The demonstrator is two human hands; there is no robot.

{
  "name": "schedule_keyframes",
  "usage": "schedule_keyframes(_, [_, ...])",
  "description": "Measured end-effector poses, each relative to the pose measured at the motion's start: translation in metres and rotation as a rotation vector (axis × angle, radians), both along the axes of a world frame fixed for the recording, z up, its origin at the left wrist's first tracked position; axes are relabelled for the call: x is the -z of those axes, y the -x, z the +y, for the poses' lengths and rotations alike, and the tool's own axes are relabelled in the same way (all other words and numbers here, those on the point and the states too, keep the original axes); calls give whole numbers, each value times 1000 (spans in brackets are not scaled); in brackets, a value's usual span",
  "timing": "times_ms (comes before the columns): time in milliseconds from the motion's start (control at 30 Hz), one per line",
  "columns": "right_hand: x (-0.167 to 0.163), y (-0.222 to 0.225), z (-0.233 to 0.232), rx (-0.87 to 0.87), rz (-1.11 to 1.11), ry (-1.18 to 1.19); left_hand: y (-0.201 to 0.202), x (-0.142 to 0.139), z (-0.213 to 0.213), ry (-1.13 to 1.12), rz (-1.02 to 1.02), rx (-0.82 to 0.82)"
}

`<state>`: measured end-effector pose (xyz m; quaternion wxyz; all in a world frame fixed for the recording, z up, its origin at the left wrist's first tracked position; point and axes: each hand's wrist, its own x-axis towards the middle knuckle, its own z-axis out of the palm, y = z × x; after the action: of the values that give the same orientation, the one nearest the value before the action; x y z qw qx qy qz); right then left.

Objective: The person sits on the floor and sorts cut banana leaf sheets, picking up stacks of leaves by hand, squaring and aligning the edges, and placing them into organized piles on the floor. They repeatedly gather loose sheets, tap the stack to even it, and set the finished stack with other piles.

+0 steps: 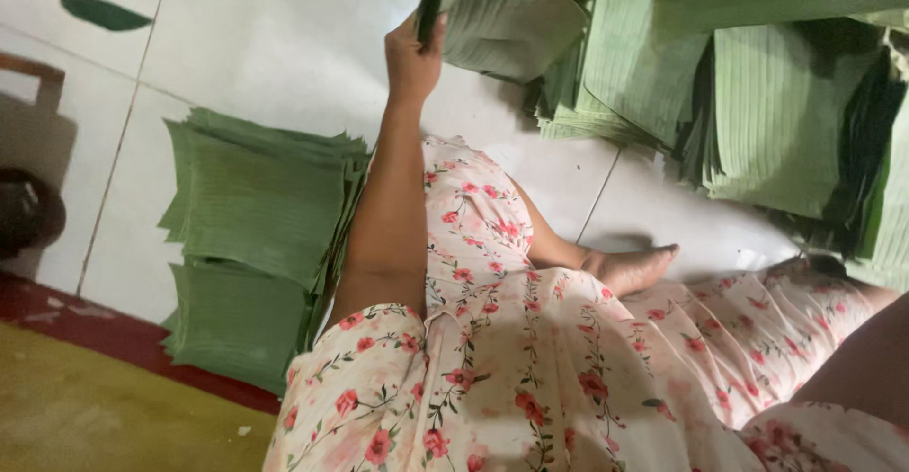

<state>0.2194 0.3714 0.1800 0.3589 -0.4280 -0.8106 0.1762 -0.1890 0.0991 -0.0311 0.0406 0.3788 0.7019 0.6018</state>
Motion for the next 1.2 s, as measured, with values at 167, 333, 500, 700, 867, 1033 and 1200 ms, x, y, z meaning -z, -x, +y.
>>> schedule_keyframes(167, [42,-92,2,189,521,300,5,8,-3,101,-18,-13])
schedule_keyframes(333, [87,-181,15,420,888,502,6,9,-7,-15,-39,23])
schedule_keyframes(500, [202,-191,-94,924,213,719,6,8,-13,-5,-178,47])
schedule_keyframes(700, [221,-185,-137,647,1232,993,10,13,-14,-61,-117,79])
schedule_keyframes(867, [126,-219,-65,296,1420,919,14,18,-15,28,-169,37])
schedule_keyframes(1033, [86,-240,-3,254,1473,950,14,15,-17,-37,-91,71])
schedule_keyframes(1200, [105,-261,-21,286,1514,861,12,13,-17,16,-198,50])
